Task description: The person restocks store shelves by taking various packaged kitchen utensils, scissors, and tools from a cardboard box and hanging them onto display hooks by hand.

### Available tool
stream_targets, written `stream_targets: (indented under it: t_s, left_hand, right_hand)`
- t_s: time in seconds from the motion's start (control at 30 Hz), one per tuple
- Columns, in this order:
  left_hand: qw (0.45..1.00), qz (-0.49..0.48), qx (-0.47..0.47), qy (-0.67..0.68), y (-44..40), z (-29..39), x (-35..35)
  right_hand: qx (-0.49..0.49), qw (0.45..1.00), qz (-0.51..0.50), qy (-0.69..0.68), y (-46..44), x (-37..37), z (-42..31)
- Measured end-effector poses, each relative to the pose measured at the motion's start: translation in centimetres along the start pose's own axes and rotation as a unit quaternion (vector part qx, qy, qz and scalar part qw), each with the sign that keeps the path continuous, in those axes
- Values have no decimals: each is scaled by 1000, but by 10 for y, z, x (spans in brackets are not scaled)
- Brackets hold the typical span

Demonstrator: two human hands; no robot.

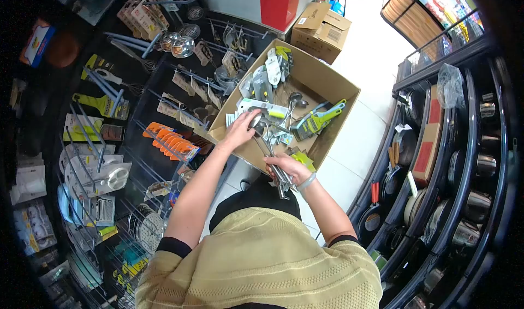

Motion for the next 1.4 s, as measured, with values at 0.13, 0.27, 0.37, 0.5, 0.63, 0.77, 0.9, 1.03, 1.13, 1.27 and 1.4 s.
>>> stream_targets:
  t_s: [0.13,0.27,0.37,0.5,0.63,0.77,0.9,1.03,1.13,1.27,1.4]
  left_hand:
    - [995,-37,74,-55,-3,-13,-19]
    - [987,-36,103,-119,-3,-20,-37]
    - [985,-11,64,-159,-6,-8,-39]
    - [990,-16,68,-120,-18,-25,-54]
    - [990,-39,121,-65,-21,-53,-64]
    - [980,-15,196,-37,-16,-91,-84]
    - [968,-16,251,-19,-2,-106,-92]
    - [967,-22,254,-26,5,-109,-93]
    - [972,-37,231,-33,4,-99,-83]
    - [992,89,24,-84,12,-3,-8]
    - [944,94,-284,-140,42,114,25]
  right_hand:
    - [14,997,80,19,-2,13,9]
    - [26,995,96,32,-5,22,16]
    - [29,993,109,46,-13,38,27]
    - [23,987,134,84,-13,58,32]
    - [1,990,122,65,-8,59,41]
    - [7,986,122,113,0,58,50]
    - [47,986,103,120,32,37,23]
    - [40,990,96,91,38,47,17]
    - [57,990,98,85,38,56,8]
    - [77,991,77,84,28,61,-4]
    - [52,996,-1,77,26,34,-20]
Point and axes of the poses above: each hand's wrist, its own y-axis away from the middle knuckle, its own x-axis out of the back of the hand, z = x × y, the point moved 9 cm from there along -y, towards the middle knuckle, and after that the axes turned 4 degrees about -x, right-handed, at the moved point
